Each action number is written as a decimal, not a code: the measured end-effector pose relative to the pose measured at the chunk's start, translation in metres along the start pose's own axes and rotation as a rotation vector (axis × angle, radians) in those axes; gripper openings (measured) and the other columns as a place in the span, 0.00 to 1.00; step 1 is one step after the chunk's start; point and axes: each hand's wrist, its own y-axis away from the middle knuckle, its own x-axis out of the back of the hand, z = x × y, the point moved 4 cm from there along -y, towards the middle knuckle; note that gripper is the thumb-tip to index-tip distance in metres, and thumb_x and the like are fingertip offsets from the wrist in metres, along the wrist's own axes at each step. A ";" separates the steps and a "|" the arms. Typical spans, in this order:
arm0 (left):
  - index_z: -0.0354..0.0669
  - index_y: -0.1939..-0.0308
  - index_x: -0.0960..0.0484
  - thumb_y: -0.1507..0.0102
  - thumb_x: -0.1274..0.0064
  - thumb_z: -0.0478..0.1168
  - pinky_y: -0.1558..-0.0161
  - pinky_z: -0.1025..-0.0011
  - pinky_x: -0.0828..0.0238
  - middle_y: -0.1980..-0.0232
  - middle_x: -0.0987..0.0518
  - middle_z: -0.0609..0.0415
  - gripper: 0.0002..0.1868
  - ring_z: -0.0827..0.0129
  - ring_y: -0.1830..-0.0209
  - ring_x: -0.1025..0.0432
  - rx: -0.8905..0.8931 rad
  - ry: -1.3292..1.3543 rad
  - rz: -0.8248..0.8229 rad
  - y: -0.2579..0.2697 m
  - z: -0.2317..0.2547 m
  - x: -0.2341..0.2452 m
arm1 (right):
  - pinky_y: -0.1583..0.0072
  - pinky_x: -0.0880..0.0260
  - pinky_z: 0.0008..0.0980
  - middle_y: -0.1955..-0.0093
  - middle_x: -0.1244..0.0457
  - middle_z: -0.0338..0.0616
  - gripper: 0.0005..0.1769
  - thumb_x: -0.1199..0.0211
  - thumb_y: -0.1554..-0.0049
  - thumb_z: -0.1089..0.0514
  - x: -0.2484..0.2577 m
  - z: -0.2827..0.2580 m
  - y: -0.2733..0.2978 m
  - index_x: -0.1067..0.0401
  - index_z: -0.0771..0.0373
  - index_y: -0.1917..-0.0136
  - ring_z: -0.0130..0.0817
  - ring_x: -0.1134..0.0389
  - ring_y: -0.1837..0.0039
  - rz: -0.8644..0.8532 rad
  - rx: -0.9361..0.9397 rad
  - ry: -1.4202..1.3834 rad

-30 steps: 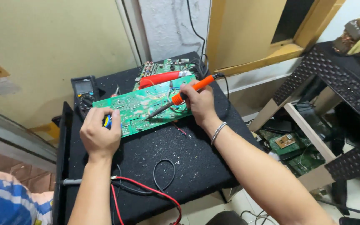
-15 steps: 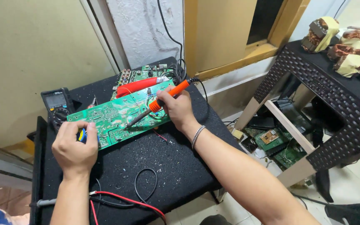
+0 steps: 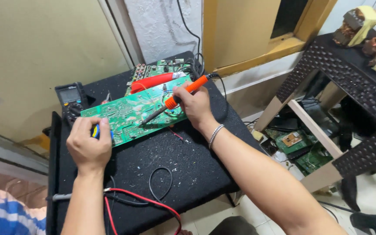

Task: Soldering electronic components and wires onto a printed circuit board using a soldering iron and solder wire.

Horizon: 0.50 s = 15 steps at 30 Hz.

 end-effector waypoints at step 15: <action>0.50 0.70 0.23 0.38 0.42 0.40 0.61 0.63 0.24 0.72 0.25 0.55 0.07 0.54 0.67 0.23 0.078 0.029 0.057 -0.008 0.012 0.002 | 0.72 0.49 0.22 0.80 0.45 0.47 0.11 0.32 0.44 0.56 0.007 0.008 0.001 0.25 0.64 0.64 0.27 0.43 0.77 -0.022 0.087 0.026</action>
